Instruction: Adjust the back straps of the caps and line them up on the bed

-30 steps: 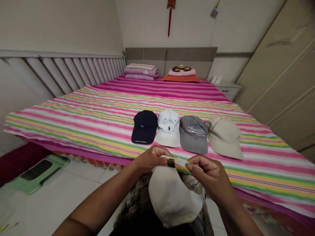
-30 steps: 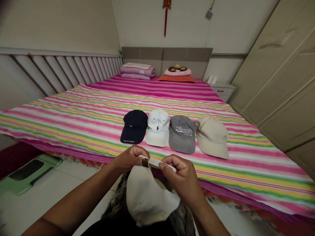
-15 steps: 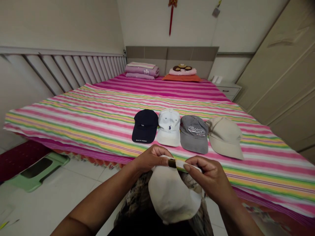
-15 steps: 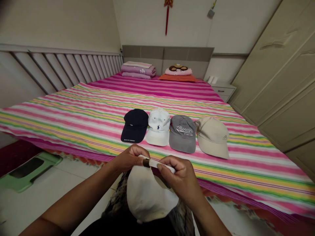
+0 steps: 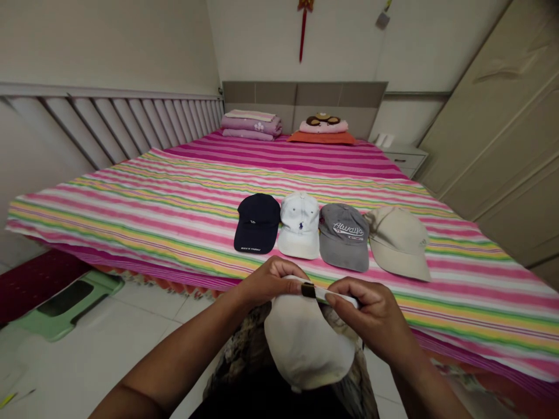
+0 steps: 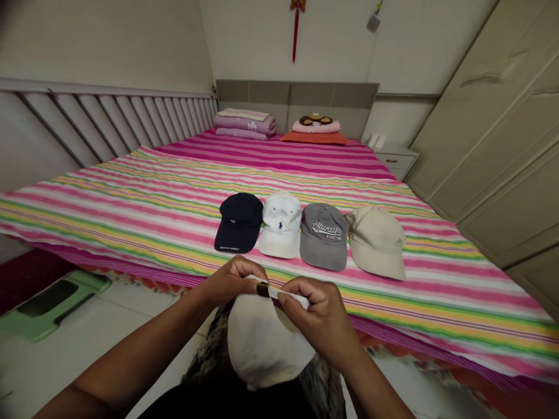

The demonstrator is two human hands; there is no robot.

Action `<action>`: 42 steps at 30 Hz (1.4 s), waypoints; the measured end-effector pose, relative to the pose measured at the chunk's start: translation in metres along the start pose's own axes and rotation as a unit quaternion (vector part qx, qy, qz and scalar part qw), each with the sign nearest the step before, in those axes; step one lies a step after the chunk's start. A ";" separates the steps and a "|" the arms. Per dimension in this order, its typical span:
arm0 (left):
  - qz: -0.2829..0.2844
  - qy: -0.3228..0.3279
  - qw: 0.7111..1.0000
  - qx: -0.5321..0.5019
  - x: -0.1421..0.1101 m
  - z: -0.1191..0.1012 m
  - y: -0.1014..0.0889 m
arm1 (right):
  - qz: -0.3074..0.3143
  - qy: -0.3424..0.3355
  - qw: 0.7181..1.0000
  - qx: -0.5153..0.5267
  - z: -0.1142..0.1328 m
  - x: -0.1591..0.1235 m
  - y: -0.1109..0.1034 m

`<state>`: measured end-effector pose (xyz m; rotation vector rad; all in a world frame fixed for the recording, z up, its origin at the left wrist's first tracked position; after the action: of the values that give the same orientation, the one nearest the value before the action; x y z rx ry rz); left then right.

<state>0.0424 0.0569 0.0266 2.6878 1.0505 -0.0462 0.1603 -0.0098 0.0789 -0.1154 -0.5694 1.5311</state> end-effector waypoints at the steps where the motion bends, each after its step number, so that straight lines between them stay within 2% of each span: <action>1: 0.000 -0.001 1.000 0.002 0.000 0.000 0.000 | -0.001 0.003 1.000 0.005 -0.001 0.000 0.000; 6: -0.004 -0.003 1.000 0.027 -0.001 0.000 0.000 | -0.014 0.036 0.999 0.030 -0.006 -0.001 0.000; 11: -0.002 0.027 0.997 0.068 -0.002 -0.002 0.002 | -0.018 0.092 0.994 0.060 -0.011 -0.004 0.003; 21: -0.014 0.022 0.999 0.035 0.000 0.003 0.003 | -0.018 0.140 0.980 0.138 -0.023 -0.005 0.007; 27: -0.019 0.001 1.000 0.013 0.000 0.007 0.003 | 0.051 0.138 0.978 0.148 -0.034 -0.003 0.012; 32: -0.030 -0.018 0.999 -0.006 -0.001 0.010 0.003 | 0.057 0.129 0.979 0.144 -0.034 -0.001 0.010; 42: -0.029 -0.007 1.000 0.009 0.000 0.007 0.006 | 0.067 0.131 0.976 0.162 -0.033 0.001 0.011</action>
<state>0.0468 0.0509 0.0214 2.6683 1.1286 -0.0845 0.1639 0.0005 0.0458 -0.1042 -0.1003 1.6872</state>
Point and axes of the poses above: each hand's wrist, its own x-axis towards the middle knuckle, its own y-axis out of the palm, z = x × y, the point moved 7 cm from there along x, towards the middle knuckle, and after that the axes turned 3 degrees about -y, right-handed, at the moved point
